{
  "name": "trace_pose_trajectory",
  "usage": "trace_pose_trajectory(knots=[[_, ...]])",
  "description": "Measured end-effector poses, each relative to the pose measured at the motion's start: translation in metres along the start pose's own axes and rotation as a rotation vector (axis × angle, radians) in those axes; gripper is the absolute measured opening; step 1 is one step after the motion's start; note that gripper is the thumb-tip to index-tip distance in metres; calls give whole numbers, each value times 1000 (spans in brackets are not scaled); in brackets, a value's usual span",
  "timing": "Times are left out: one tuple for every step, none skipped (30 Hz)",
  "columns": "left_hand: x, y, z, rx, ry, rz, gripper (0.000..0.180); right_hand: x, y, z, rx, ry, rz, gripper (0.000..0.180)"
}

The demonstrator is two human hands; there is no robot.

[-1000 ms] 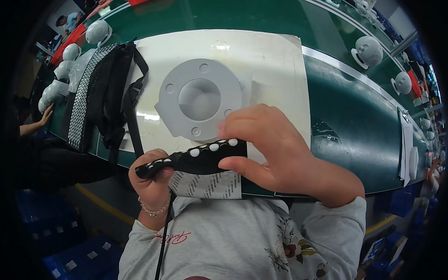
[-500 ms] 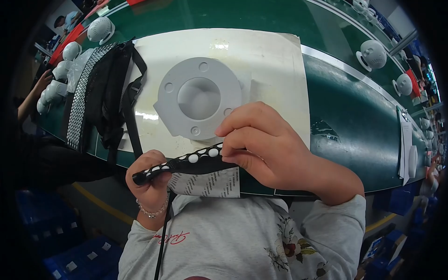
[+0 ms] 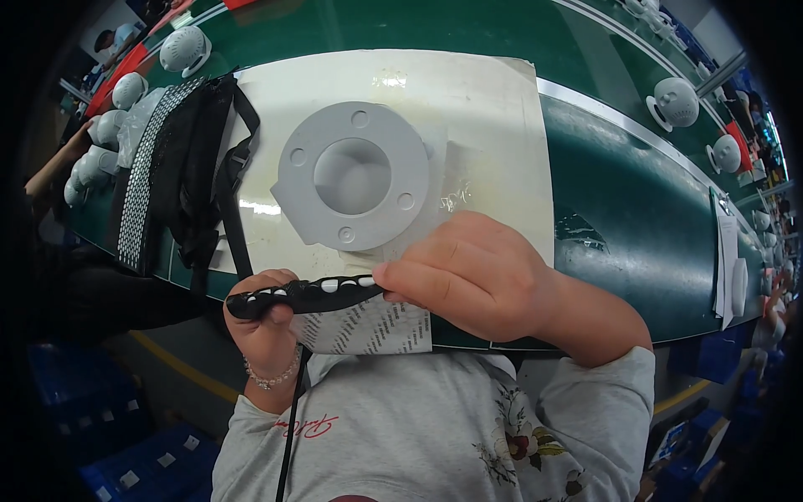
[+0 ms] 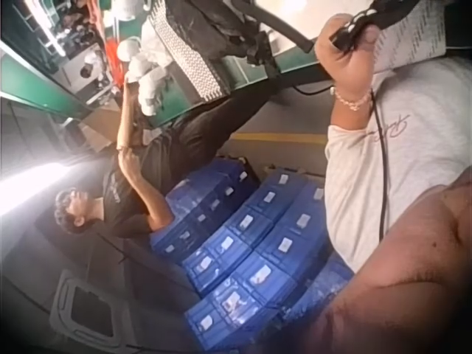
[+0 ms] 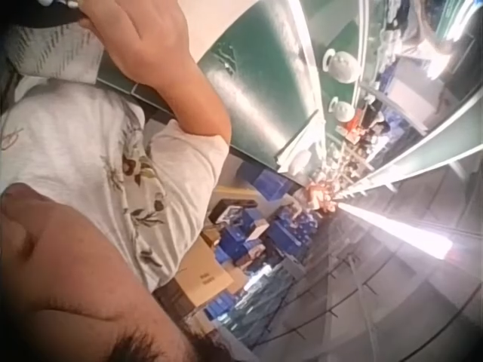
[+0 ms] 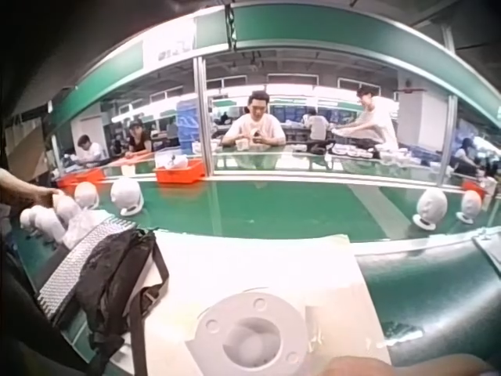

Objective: Assembling small components onto lighting fixture bases on an assembly line.

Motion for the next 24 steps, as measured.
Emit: trace_pose_trajectory(knots=[[1,0,0,-1,-1,0,21,0,0,0,1,0,1,30],[1,0,0,-1,1,8,22,0,0,0,16,4,5,29],[2,0,0,-1,3,15,23,0,1,-1,31,8,9,29],[3,0,0,-1,2,15,23,0,1,-1,31,9,10,29],[3,-1,0,-10,14,12,23,0,1,-2,35,13,19,29],[3,-2,1,-20,26,9,24,-1,1,-2,38,17,28,29],[4,-2,2,-20,24,9,24,-1,1,-2,40,18,30,29],[4,-3,2,-38,42,22,24,0,4,-2,66,-2,23,28],[4,-3,3,-56,60,34,25,1,6,-2,93,-21,17,28],[4,-2,4,-55,58,34,25,1,6,-2,93,-19,18,28],[4,-3,5,-83,68,20,25,3,8,-1,123,-47,15,28],[3,-5,5,-111,78,6,26,5,10,0,152,-74,13,28],[4,-5,5,-111,76,5,26,4,10,0,153,-72,13,28],[4,-4,4,-85,79,22,26,5,11,0,181,-89,-6,26],[4,-2,4,-59,81,38,26,5,11,-1,210,-106,-26,25],[4,-2,4,-59,80,37,26,4,11,-2,210,-105,-26,25],[4,-3,3,-62,82,37,26,4,12,-1,217,-127,-34,23],[4,-4,3,-66,84,38,26,5,13,-1,224,-150,-42,22],[4,-4,3,-65,83,37,26,5,13,-1,225,-148,-41,22],[5,-5,4,-72,79,36,26,4,13,-1,211,-135,-43,20],[6,-6,4,-79,75,35,26,3,12,-1,199,-121,-46,19],[7,-6,3,-79,72,36,26,2,12,-1,200,-120,-43,19],[10,-2,2,-40,43,11,26,1,14,0,242,-113,-82,17],[13,1,1,-2,14,-13,26,0,16,1,284,-106,-121,16]])
Point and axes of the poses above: each hand's wrist, its own z-axis away from the middle knuckle, its own x-axis out of the palm, y = z × x, the point moved 7 cm from there along -z, towards the middle knuckle, and after that the axes turned 6 degrees about y, right-handed, at the moved point
